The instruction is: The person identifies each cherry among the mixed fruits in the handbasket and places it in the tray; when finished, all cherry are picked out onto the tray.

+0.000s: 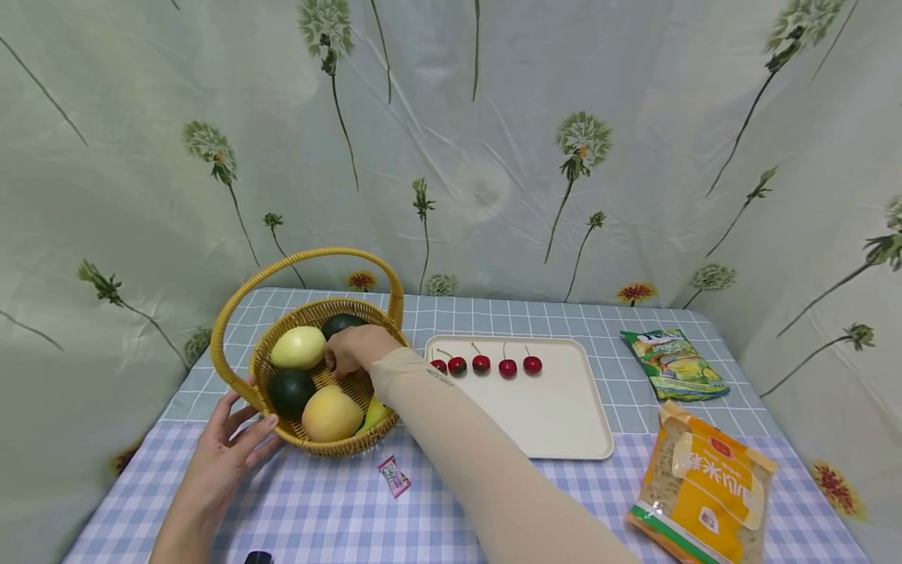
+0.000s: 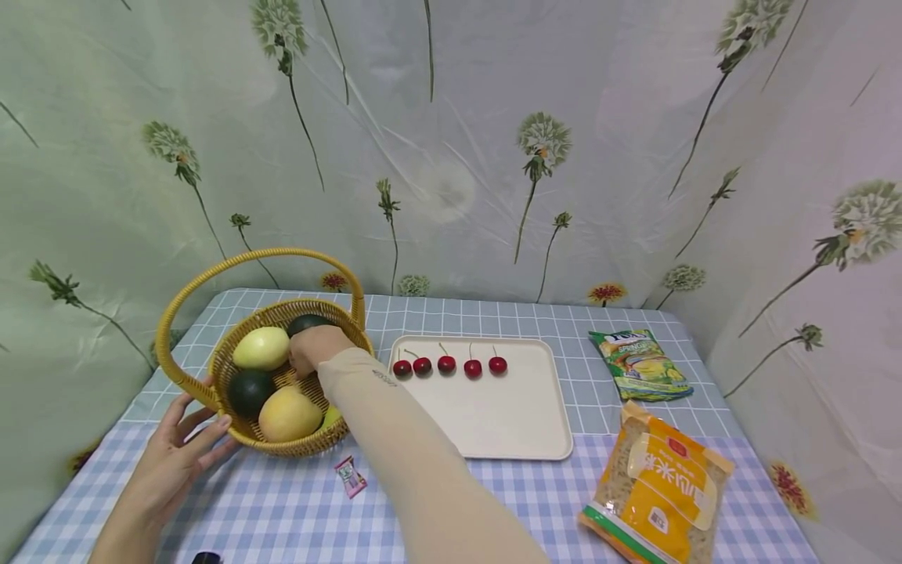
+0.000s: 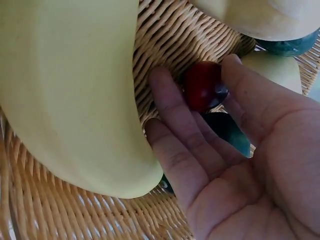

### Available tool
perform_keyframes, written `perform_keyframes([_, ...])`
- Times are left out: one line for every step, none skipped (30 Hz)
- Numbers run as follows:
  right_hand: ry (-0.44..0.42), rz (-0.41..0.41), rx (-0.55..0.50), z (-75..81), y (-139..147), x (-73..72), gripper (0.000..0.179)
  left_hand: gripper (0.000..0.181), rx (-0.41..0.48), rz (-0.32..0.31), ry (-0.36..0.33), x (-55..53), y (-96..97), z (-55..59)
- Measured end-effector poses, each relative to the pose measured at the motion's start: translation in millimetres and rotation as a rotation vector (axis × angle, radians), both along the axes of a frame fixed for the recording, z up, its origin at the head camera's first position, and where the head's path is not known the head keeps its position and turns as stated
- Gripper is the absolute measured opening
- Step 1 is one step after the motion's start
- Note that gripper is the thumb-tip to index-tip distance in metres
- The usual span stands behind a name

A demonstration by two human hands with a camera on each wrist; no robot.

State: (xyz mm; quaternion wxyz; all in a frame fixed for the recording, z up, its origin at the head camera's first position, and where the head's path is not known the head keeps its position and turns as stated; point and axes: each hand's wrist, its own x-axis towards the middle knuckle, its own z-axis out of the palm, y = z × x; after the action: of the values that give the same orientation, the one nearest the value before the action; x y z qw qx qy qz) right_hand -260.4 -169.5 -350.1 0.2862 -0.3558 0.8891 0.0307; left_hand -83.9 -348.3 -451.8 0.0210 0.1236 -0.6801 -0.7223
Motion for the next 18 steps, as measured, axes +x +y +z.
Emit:
perform_keyframes([-0.013,-0.006,-0.007,1.0,1,0.0,0.008,0.075,0.005,-0.002,0.003,0.1,-0.1,-0.3])
perform_keyframes([-0.027,-0.015,-0.015,2.0,1,0.1,0.007,0.075,0.008,-0.003,0.007,0.1,-0.2,-0.6])
perform_keyframes([-0.041,-0.023,-0.023,2.6,2,0.0,0.007,0.075,0.012,-0.004,0.010,0.0,-0.4,-1.0])
perform_keyframes([-0.060,-0.032,-0.034,3.4,2,-0.1,0.007,0.074,0.012,-0.004,0.011,-0.1,-0.5,-1.3])
perform_keyframes([-0.077,-0.040,-0.046,3.9,3,-0.3,0.006,0.073,0.010,-0.003,0.010,-0.1,-0.4,-1.6])
perform_keyframes([-0.093,-0.042,-0.055,4.3,4,-0.4,0.007,0.073,0.010,-0.003,0.010,-0.3,-0.3,-1.6])
perform_keyframes([-0.105,-0.040,-0.061,4.3,4,-0.7,0.007,0.073,0.011,-0.002,0.011,-0.3,0.0,-1.6])
perform_keyframes([-0.102,-0.030,-0.059,4.1,5,-0.8,0.007,0.072,0.012,0.000,0.012,0.1,0.4,-1.3])
perform_keyframes([-0.101,-0.014,-0.059,3.6,5,-1.1,0.007,0.071,0.013,0.003,0.013,0.4,0.8,-1.4])
perform_keyframes([-0.097,-0.001,-0.057,3.1,5,-1.3,0.007,0.071,0.015,0.005,0.017,0.7,0.8,-1.7])
perform_keyframes([-0.089,0.014,-0.056,2.8,6,-1.5,0.008,0.071,0.016,0.006,0.018,1.2,0.7,-1.8])
perform_keyframes([-0.077,0.038,-0.063,2.3,7,-1.8,0.008,0.071,0.018,0.007,0.023,1.3,0.8,-1.6])
perform_keyframes([-0.056,0.066,-0.070,1.8,9,-2.2,0.009,0.072,0.018,0.008,0.027,1.3,0.8,-1.5])
perform_keyframes([-0.040,0.093,-0.085,1.3,12,-2.9,0.010,0.072,0.016,0.009,0.030,1.4,0.8,-1.2])
perform_keyframes([-0.035,0.116,-0.109,0.8,15,-3.9,0.011,0.073,0.014,0.008,0.032,1.3,0.7,-1.1])
perform_keyframes([-0.028,0.137,-0.133,0.6,19,-5.0,0.012,0.074,0.013,0.006,0.034,1.5,0.6,-0.8])
perform_keyframes([-0.015,0.166,-0.157,0.5,22,-6.2,0.015,0.074,0.012,0.006,0.033,1.6,0.8,-0.3])
perform_keyframes([0.001,0.187,-0.172,0.5,26,-7.4,0.019,0.075,0.014,0.005,0.036,1.5,0.8,-0.1])
